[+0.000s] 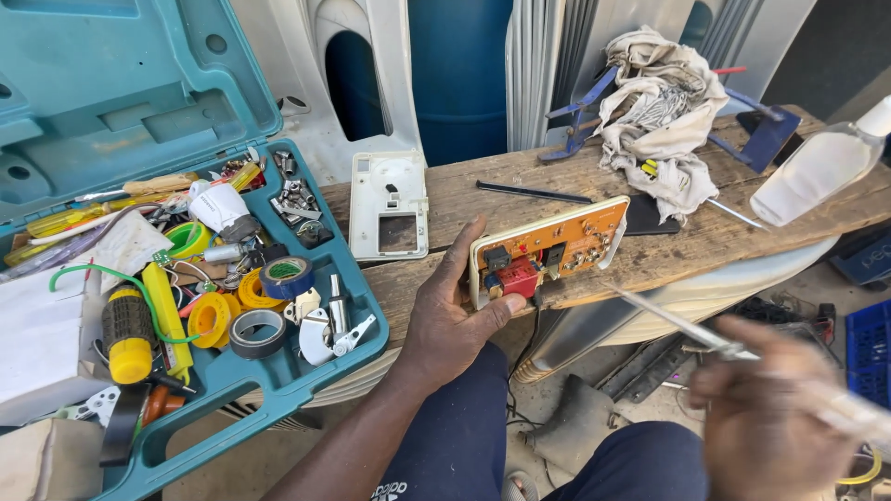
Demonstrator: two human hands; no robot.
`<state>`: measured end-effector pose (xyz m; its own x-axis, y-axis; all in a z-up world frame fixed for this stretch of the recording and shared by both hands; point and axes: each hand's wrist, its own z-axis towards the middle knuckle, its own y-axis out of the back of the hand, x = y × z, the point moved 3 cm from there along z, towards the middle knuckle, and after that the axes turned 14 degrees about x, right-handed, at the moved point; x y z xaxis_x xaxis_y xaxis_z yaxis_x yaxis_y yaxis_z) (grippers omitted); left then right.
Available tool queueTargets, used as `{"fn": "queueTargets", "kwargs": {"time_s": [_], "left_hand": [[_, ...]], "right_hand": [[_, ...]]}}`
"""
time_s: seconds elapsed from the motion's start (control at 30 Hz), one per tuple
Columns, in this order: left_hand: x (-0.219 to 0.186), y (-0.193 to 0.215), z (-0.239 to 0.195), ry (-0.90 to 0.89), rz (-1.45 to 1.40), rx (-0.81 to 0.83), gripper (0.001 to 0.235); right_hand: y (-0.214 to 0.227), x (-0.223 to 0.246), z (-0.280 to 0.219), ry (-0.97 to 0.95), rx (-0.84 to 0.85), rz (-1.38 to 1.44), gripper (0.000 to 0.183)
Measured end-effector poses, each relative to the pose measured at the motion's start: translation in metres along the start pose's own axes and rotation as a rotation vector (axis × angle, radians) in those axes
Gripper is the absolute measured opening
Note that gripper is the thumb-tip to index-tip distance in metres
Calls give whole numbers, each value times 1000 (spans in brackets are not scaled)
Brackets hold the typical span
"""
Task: The person cleans and repairs a circuit board using a screwdriver, a liquid from a bottle, and a white cloth, handling components like the board and the bottle while seated on the ground.
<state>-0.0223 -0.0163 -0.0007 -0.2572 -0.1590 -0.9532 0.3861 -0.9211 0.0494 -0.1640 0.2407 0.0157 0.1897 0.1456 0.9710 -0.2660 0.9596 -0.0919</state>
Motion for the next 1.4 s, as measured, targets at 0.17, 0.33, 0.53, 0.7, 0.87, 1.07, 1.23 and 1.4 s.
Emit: {"fn": "queueTargets", "kwargs": {"time_s": [0.17, 0.33, 0.53, 0.7, 0.87, 1.07, 1.23, 1.4], "left_hand": [[-1, -1, -2, -51, 8, 0, 86], [1, -2, -2, -86, 42, -4, 86], [0, -1, -2, -107, 23, 21, 85], [2, -1, -1, -122, 0, 17, 85], [1, 0, 0, -93, 54, 11, 85], [2, 0, -1, -97, -1, 12, 85], [2, 1, 0, -113, 17, 21, 85], [0, -1, -2, -105, 25, 27, 84]], "right_hand": [[-56, 39, -71, 231, 278, -453, 44], [-72, 21, -75, 452, 345, -575, 26], [-94, 38, -78, 518, 405, -565, 20], [-89, 32, -65, 512, 409, -685, 20], [-91, 35, -63, 530, 441, -702, 20], [-102, 38, -66, 439, 450, -564, 25], [-99, 33, -64, 337, 387, -492, 24], [-97, 31, -66, 262, 348, -463, 28]]}}
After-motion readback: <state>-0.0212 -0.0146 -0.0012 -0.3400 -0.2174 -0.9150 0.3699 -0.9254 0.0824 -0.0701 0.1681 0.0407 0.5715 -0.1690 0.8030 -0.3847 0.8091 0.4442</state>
